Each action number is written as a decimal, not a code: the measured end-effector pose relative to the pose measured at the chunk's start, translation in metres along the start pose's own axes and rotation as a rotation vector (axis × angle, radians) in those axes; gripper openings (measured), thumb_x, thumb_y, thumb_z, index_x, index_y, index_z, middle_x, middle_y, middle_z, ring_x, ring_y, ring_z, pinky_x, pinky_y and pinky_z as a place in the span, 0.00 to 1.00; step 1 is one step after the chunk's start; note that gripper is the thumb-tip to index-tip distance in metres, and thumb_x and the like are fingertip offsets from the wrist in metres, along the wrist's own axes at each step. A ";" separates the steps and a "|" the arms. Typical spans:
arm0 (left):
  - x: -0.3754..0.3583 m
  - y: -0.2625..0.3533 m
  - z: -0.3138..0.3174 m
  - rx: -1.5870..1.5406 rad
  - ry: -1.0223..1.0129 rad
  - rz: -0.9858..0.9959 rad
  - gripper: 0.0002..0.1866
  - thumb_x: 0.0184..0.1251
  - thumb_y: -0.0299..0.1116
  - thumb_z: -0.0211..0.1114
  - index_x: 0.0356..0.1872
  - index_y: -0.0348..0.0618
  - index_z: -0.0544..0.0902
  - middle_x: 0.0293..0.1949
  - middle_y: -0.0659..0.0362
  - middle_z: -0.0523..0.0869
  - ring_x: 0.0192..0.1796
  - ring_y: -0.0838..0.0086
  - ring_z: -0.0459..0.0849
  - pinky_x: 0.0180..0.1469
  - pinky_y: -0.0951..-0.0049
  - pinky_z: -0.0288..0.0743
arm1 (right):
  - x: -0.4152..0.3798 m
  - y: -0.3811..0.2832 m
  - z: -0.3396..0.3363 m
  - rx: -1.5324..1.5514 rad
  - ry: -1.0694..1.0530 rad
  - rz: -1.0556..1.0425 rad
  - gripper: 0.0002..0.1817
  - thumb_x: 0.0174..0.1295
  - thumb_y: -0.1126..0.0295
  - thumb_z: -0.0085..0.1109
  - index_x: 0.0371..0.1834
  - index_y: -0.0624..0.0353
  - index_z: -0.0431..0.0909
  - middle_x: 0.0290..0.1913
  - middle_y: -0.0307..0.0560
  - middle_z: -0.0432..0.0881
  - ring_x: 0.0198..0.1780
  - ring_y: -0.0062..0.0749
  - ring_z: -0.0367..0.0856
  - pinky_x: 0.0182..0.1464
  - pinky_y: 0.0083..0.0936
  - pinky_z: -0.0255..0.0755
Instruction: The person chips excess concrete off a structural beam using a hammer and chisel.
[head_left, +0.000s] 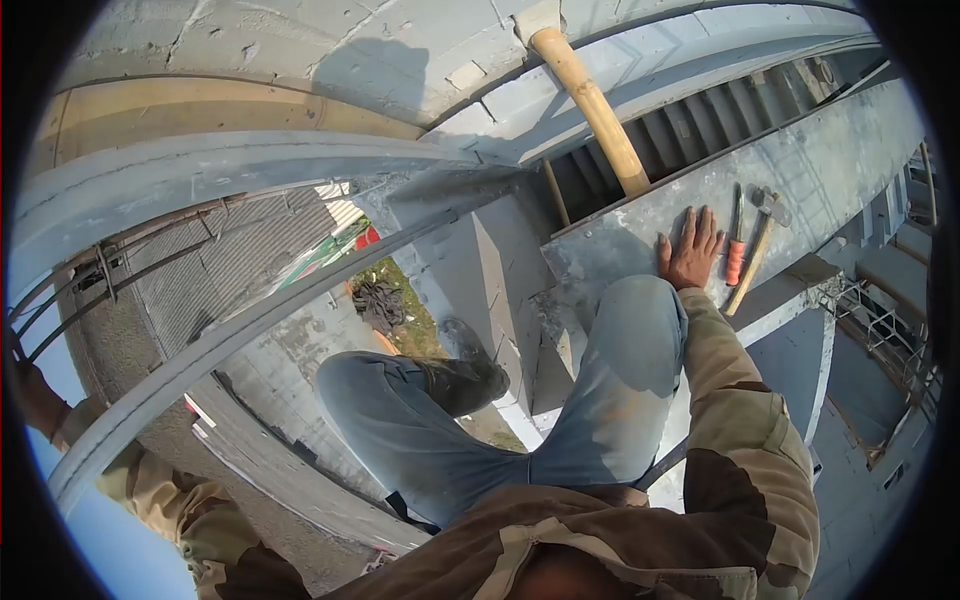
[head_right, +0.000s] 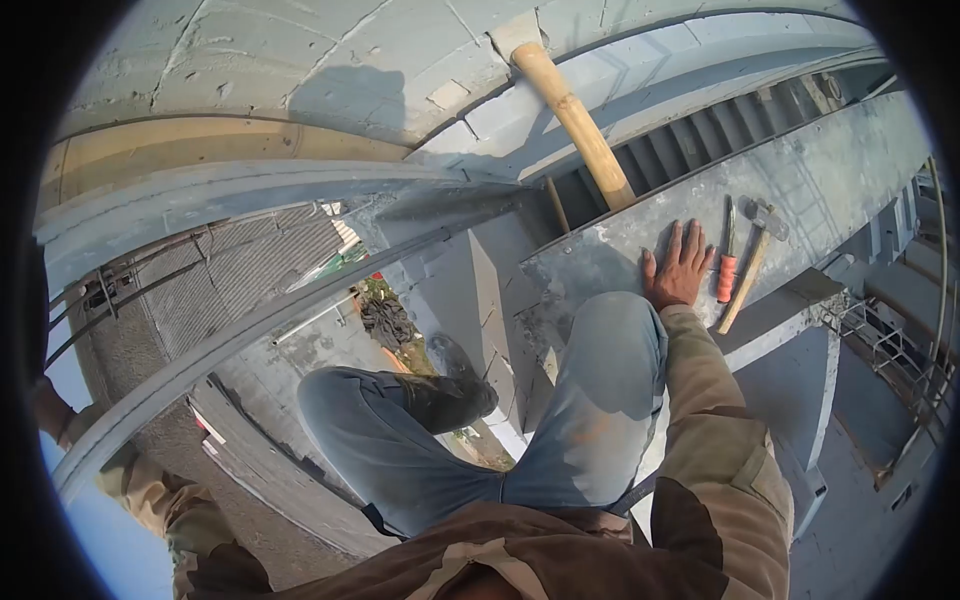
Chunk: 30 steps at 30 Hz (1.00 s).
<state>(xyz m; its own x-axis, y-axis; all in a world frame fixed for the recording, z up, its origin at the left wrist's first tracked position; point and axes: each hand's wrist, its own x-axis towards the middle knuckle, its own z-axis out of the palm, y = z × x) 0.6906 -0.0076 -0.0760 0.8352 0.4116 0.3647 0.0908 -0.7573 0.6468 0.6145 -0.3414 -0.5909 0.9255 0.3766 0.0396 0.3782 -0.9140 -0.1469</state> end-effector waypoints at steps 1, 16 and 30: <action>0.002 -0.031 -0.034 0.014 -0.016 -0.025 0.19 0.74 0.40 0.69 0.53 0.33 0.84 0.49 0.53 0.88 0.50 0.70 0.87 0.57 0.70 0.81 | 0.002 -0.002 -0.005 0.017 -0.012 0.000 0.46 0.68 0.45 0.58 0.84 0.57 0.56 0.85 0.62 0.51 0.85 0.59 0.45 0.82 0.67 0.34; -0.029 -0.196 -0.289 0.249 -0.067 -0.259 0.18 0.74 0.37 0.67 0.55 0.32 0.83 0.51 0.50 0.88 0.51 0.69 0.87 0.57 0.68 0.81 | 0.012 -0.007 -0.018 0.035 -0.135 0.043 0.47 0.67 0.47 0.58 0.84 0.59 0.53 0.84 0.67 0.50 0.85 0.64 0.44 0.82 0.68 0.34; -0.004 -0.273 -0.409 0.492 0.634 0.063 0.18 0.74 0.34 0.66 0.56 0.30 0.82 0.53 0.48 0.87 0.52 0.67 0.86 0.56 0.67 0.82 | 0.024 -0.020 -0.057 -0.025 -0.346 0.077 0.46 0.70 0.50 0.57 0.84 0.64 0.51 0.85 0.71 0.43 0.85 0.68 0.41 0.85 0.60 0.34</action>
<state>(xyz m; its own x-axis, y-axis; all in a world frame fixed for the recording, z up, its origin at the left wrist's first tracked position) 0.4404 0.4048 0.0196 0.3936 0.4581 0.7970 0.4055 -0.8646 0.2967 0.6307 -0.3230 -0.5307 0.8917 0.3310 -0.3087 0.3115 -0.9436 -0.1119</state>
